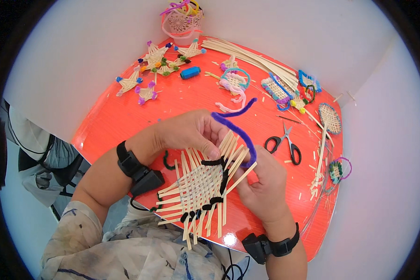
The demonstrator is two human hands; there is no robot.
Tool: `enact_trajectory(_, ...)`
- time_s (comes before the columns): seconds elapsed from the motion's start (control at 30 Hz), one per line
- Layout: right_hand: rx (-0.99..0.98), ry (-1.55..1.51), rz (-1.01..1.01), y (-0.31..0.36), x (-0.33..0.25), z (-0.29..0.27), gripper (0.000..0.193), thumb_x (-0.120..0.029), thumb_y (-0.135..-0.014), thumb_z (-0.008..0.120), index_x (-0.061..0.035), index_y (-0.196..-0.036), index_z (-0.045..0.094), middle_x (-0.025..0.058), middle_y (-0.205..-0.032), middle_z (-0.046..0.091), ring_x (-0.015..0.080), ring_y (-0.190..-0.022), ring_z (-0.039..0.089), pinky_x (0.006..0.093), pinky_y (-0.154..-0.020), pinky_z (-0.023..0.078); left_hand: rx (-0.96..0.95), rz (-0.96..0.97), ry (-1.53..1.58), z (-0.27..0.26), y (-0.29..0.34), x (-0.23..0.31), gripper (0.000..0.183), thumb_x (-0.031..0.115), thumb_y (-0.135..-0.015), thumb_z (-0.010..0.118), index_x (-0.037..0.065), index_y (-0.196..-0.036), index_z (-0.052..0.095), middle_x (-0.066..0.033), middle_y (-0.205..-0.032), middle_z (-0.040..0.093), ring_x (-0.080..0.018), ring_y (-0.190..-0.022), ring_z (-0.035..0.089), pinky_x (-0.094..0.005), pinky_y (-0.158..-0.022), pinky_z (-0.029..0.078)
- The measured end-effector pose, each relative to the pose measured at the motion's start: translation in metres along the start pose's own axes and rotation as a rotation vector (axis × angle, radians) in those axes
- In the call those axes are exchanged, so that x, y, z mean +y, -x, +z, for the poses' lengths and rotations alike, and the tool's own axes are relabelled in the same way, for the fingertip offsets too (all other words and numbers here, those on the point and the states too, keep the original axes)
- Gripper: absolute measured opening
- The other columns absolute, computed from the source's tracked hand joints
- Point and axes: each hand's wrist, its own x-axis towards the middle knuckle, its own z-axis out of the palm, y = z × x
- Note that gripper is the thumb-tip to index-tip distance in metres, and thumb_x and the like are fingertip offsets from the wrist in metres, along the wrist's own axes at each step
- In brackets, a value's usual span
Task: Weaving yarn through a structure of wooden sticks to create a star-shaped ornament on a red table.
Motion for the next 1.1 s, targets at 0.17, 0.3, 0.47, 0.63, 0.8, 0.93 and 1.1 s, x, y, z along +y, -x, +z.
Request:
enact_trajectory(0.17,-0.087,-0.145,0.289,-0.001,-0.004,0.002,0.020,-0.005,-0.082,0.067,-0.0013,-0.100,0.060,0.0074,-0.087,0.065,0.0167,-0.077,0.065,0.0279,-0.069,0.051,0.082,-0.047,-0.253,0.009,0.004,0.013,0.012,0.007,-0.081,0.075,0.000,-0.088,0.069,-0.0029,-0.078,0.069,-0.0080,-0.073,0.064,-0.0246,-0.068,0.052)
enact_trajectory(0.3,-0.222,-0.812,0.669,-0.002,-0.003,0.006,0.017,-0.014,-0.091,0.062,-0.0003,-0.101,0.061,0.0000,-0.086,0.063,0.0057,-0.081,0.059,0.0228,-0.072,0.049,0.008,0.018,-0.580,0.014,0.008,0.026,0.015,0.009,-0.076,0.078,0.002,-0.085,0.068,-0.0037,-0.080,0.069,-0.0128,-0.073,0.065,-0.0278,-0.068,0.050)
enact_trajectory(0.47,-0.511,-0.879,1.034,0.002,0.014,0.000,0.023,-0.022,-0.093,0.062,0.0004,-0.096,0.062,0.0011,-0.077,0.061,0.0050,-0.056,0.053,0.0191,-0.050,0.042,-0.183,0.092,-0.907,0.023,0.003,0.022,0.013,0.009,-0.076,0.076,0.005,-0.086,0.070,-0.0079,-0.078,0.068,-0.0226,-0.073,0.065,-0.0335,-0.067,0.049)
enact_trajectory(0.63,-0.382,-1.023,1.028,-0.005,-0.004,-0.002,0.021,-0.019,-0.092,0.062,-0.0014,-0.103,0.059,0.0010,-0.081,0.059,0.0051,-0.059,0.051,0.0189,-0.051,0.041,-0.112,0.162,-0.631,0.008,0.006,0.017,0.011,0.008,-0.078,0.076,0.002,-0.086,0.069,-0.0058,-0.079,0.069,-0.0159,-0.074,0.066,-0.0294,-0.070,0.050)
enact_trajectory(0.8,0.330,-0.311,0.128,-0.008,-0.009,0.006,0.034,0.001,-0.085,0.065,-0.0054,-0.116,0.052,0.0101,-0.114,0.053,0.0111,-0.082,0.052,0.0227,-0.061,0.046,0.007,0.131,0.085,-0.010,0.002,-0.002,0.017,0.010,-0.082,0.076,0.001,-0.093,0.067,-0.0045,-0.086,0.069,-0.0113,-0.078,0.065,-0.0266,-0.072,0.052)
enact_trajectory(0.93,0.267,0.019,-0.138,-0.007,-0.015,0.002,0.034,0.005,-0.081,0.068,-0.0040,-0.113,0.058,0.0137,-0.117,0.058,0.0162,-0.087,0.058,0.0249,-0.060,0.050,-0.121,0.201,0.339,0.008,-0.004,-0.006,0.022,0.011,-0.086,0.073,0.000,-0.103,0.065,-0.0044,-0.096,0.070,-0.0098,-0.086,0.065,-0.0249,-0.080,0.053)
enact_trajectory(1.1,0.199,0.169,-0.302,-0.008,-0.012,0.001,0.034,0.008,-0.074,0.071,-0.0020,-0.106,0.063,0.0131,-0.097,0.065,0.0254,-0.084,0.064,0.0316,-0.066,0.054,-0.116,0.137,0.419,0.019,-0.008,-0.010,0.029,0.016,-0.082,0.076,-0.001,-0.103,0.064,-0.0087,-0.097,0.070,-0.0158,-0.085,0.068,-0.0289,-0.077,0.055)
